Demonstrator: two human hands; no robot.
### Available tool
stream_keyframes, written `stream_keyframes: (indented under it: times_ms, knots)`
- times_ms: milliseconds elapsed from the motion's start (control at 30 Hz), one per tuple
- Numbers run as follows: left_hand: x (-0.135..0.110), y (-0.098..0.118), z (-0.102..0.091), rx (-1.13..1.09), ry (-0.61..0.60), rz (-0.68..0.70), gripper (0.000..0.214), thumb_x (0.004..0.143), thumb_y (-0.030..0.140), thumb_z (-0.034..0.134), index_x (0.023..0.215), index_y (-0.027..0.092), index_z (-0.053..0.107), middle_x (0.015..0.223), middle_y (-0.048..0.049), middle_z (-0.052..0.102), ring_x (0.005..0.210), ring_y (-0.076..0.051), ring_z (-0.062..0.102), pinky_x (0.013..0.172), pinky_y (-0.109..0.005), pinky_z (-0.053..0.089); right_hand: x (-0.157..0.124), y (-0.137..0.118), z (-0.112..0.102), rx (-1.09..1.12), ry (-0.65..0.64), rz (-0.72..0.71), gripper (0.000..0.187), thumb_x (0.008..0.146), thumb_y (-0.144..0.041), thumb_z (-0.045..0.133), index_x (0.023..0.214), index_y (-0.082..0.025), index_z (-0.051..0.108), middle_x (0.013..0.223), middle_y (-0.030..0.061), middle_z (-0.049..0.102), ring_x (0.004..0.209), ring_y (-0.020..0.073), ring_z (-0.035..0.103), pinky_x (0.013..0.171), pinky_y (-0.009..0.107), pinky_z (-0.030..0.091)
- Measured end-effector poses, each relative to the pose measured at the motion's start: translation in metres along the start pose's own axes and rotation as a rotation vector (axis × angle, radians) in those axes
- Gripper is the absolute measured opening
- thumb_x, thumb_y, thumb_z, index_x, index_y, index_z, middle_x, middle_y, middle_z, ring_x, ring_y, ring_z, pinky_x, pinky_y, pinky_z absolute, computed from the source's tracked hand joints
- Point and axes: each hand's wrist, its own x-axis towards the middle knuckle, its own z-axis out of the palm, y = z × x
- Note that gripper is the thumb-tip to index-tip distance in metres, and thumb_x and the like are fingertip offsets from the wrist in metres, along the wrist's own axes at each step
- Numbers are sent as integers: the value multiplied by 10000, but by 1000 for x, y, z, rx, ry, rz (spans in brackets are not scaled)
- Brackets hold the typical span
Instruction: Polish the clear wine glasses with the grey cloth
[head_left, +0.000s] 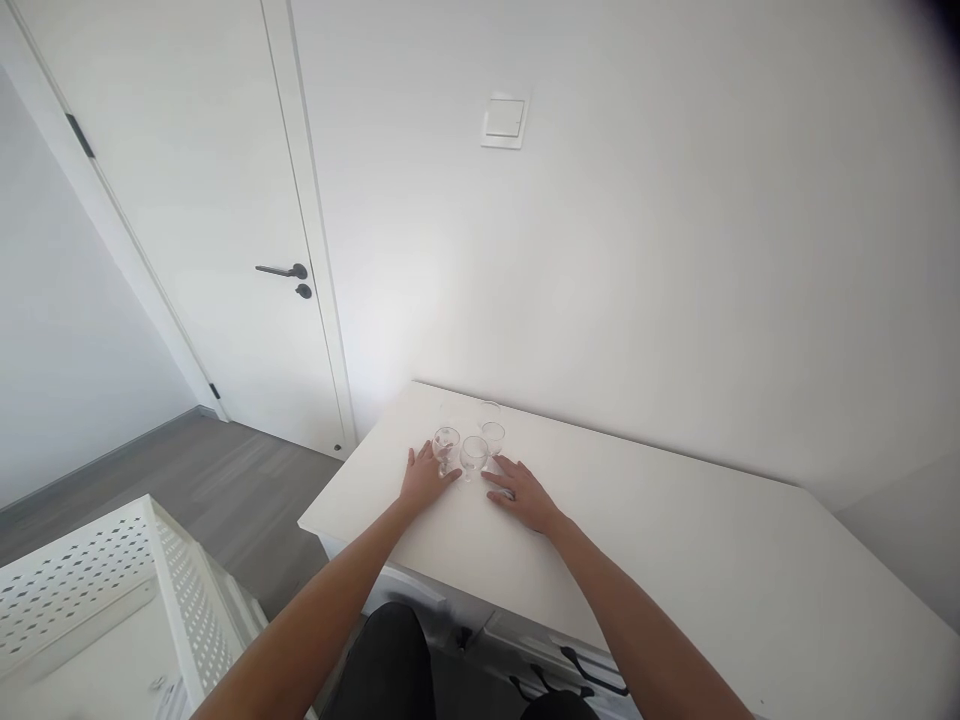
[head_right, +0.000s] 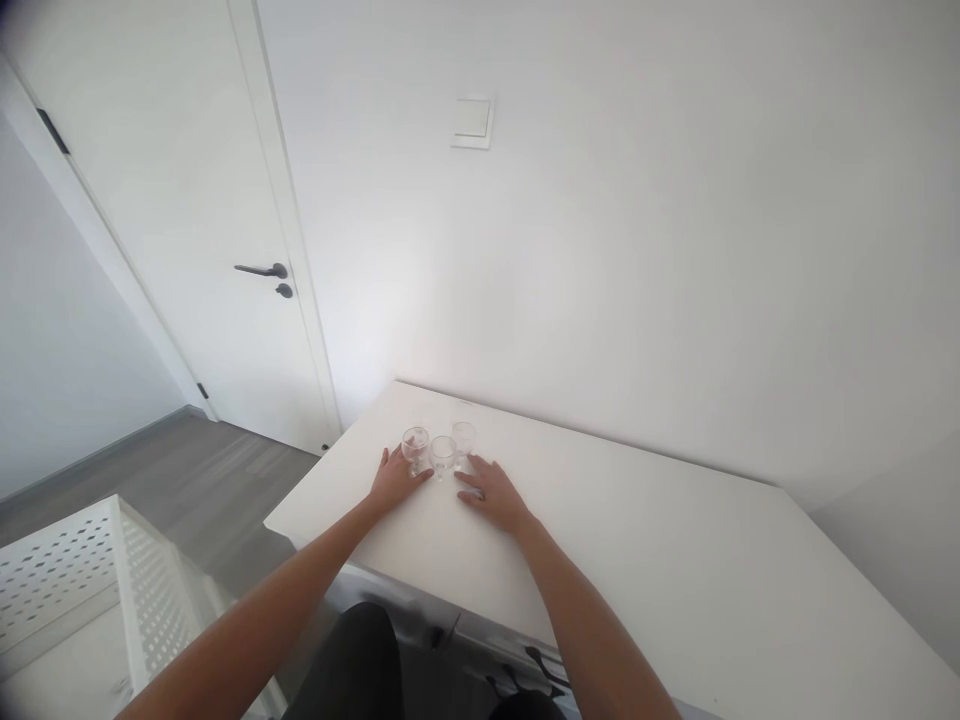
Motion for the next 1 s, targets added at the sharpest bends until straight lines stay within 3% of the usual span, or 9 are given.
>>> stream_keyframes:
  times_ms: [167,300,433,533,600,633,733,867,1000]
  knots:
    - [-30,-6,-7,-111,-26,-19,651,962,507,575,1532,215,456,1724,-131,269,1609,-305,204,1311,-538,152,-44,17,-4,-20,41,-9,560,1007,-649,417,1470,-382,580,1664,-21,401,1570,241,317,1309,500,148]
    - [-99,-2,-36,-311,104,-97,530,974,388,554,1477,236,487,1671,-113,388,1550,-260,361,1256,-451,352,-72,29,2,-105,217,35,530,1014,-563,407,1347,-269,698,1528,61,584,1431,274,507,1232,488,336]
    - [-207,-18,-110,-461,504,-102,255,1014,370,461,1165,258,633,1187,-76,720,1075,-203,701,909,-363,587,-88,40,11,-249,395,162,530,1015,-468,320,1217,-234,750,1342,108,684,1210,321,614,964,508,512]
    - [-296,-71,-170,-366,984,-389,213,1006,347,437,1052,228,608,875,-35,673,764,-181,664,697,-313,561,-97,37,14,-365,453,241,557,994,-431,274,1151,-220,764,1180,145,701,1061,346,623,824,512,507]
    - [-350,-120,-191,-217,1136,-662,244,983,311,406,1076,200,604,890,-48,671,750,-189,656,684,-311,551,-101,30,14,-383,481,297,552,975,-446,284,1092,-207,767,1136,168,692,1057,374,611,832,544,487]
    - [-373,-145,-193,-130,1100,-859,282,977,288,377,1107,185,605,941,-71,691,775,-198,667,716,-321,552,-102,26,14,-372,486,317,540,964,-460,301,1063,-204,766,1120,181,689,1060,389,608,843,565,477]
    - [-426,-198,-171,-39,594,-1334,317,902,310,479,1101,131,648,1093,-173,734,1027,-307,691,877,-401,532,-105,23,16,-303,494,368,484,933,-491,357,985,-227,759,1095,231,681,1059,443,599,817,618,445]
    - [-449,-216,-128,-100,392,-1492,389,710,377,648,915,49,692,1003,-320,721,1098,-494,657,875,-526,513,-110,33,18,-253,530,449,444,906,-513,397,974,-289,775,1128,293,660,1117,479,579,768,628,418]
    - [-434,-220,-118,-124,340,-1497,563,706,540,614,1007,69,677,1159,-344,675,1305,-572,502,950,-659,445,-126,28,16,-324,466,468,543,913,-496,359,1200,-245,745,1200,239,645,1101,452,599,791,607,485]
